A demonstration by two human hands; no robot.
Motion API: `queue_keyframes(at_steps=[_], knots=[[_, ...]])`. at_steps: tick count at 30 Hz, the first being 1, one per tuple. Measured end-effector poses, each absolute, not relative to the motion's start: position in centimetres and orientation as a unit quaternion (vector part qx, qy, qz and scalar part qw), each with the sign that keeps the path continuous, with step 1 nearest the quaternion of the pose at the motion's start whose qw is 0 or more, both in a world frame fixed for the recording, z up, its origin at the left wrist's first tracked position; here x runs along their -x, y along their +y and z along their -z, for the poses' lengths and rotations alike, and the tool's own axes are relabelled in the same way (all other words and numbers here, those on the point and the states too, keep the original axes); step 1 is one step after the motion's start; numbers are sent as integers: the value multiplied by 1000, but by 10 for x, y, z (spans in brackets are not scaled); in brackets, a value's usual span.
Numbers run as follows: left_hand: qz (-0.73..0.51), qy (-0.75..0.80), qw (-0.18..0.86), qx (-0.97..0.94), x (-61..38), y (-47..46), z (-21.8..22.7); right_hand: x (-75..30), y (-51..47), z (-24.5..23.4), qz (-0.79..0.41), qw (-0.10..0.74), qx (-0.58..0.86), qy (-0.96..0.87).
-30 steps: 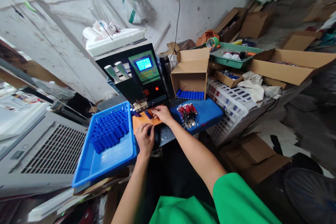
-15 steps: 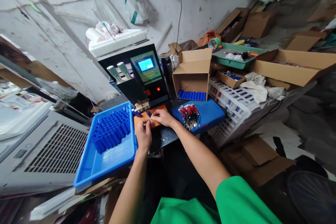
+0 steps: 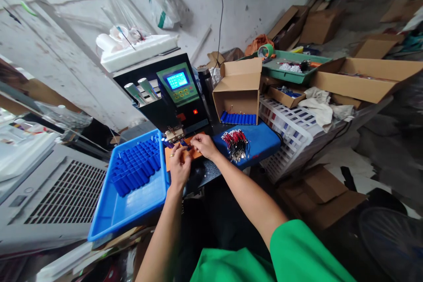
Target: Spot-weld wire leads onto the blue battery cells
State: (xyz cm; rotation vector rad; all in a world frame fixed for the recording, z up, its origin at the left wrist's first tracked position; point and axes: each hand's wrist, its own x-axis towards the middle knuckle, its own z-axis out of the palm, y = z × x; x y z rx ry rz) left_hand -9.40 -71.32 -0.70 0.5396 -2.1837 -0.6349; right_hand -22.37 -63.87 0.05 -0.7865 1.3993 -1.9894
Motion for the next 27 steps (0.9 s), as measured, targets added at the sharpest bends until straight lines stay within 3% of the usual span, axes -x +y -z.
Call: queue_keyframes(at_steps=[5,13,27], knots=[[256,-895,309,-194,98,-722,10,222,-640,-3,767,287,253,514],[370,-837,328,-235,97,-724,10,226,-645,0,768,293,238,517],[364,-820,353,-265,108,-729,2,229,-647,1,768,302,236,513]])
